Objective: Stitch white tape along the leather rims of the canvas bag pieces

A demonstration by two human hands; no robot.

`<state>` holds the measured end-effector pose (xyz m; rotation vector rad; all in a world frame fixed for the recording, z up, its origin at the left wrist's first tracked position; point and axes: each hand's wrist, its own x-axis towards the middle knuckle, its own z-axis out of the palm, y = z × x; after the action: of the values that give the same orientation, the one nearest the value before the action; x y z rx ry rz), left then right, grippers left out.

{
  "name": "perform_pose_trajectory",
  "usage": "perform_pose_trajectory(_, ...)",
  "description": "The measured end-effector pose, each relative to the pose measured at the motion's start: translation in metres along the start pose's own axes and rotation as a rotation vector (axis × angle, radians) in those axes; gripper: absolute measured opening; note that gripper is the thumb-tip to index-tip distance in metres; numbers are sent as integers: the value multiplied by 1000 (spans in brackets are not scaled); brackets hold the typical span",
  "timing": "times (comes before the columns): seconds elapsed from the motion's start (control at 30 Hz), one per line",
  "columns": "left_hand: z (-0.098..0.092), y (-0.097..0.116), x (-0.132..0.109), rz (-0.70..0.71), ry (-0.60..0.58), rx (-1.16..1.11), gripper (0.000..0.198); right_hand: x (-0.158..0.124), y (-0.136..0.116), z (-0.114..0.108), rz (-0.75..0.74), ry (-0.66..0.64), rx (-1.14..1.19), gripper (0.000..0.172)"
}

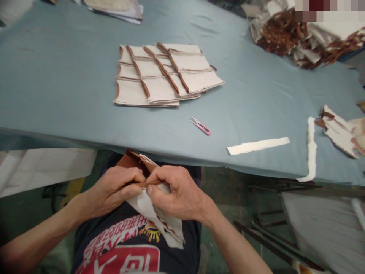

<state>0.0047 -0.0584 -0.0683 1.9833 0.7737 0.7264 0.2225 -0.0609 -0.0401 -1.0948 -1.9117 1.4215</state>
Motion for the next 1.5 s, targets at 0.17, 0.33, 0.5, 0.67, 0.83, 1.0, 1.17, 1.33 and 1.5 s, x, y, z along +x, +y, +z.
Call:
perform_pose_trajectory(0.17, -12, 13, 2, 0, -104, 96, 27, -4, -7, -8, -98, -44, -172, 14)
perform_pose_trajectory(0.33, -14, 24, 7, -18, -180, 163, 29, -8, -15, -16, -162, -148, -301, 15)
perform_pose_trajectory(0.5, -1, 27, 5, -82, -165, 94, 26, -10, -21, -22, -152, -232, -346, 17)
perform_pose_trajectory(0.67, 20, 26, 0, -35, 52, -25, 27, -7, -17, -22, -80, -215, -75, 17)
perform_pose_trajectory(0.83, 25, 40, 4, -140, 163, -308, 31, -3, 4, 2, 64, -183, 474, 45)
perform_pose_trajectory(1.0, 22, 56, 6, -100, 162, -486, 33, -6, 16, 23, 118, -150, 741, 61)
perform_pose_trajectory(1.17, 21, 49, 11, 5, 100, -565, 48, -2, 13, 19, 164, -187, 787, 66)
perform_pose_trajectory(1.33, 16, 35, 11, 93, 175, -521, 52, 4, 7, 7, 191, -168, 669, 57)
perform_pose_trajectory(1.5, 11, 41, 4, 126, 131, -525, 46, 1, 1, 9, 139, -300, 765, 45)
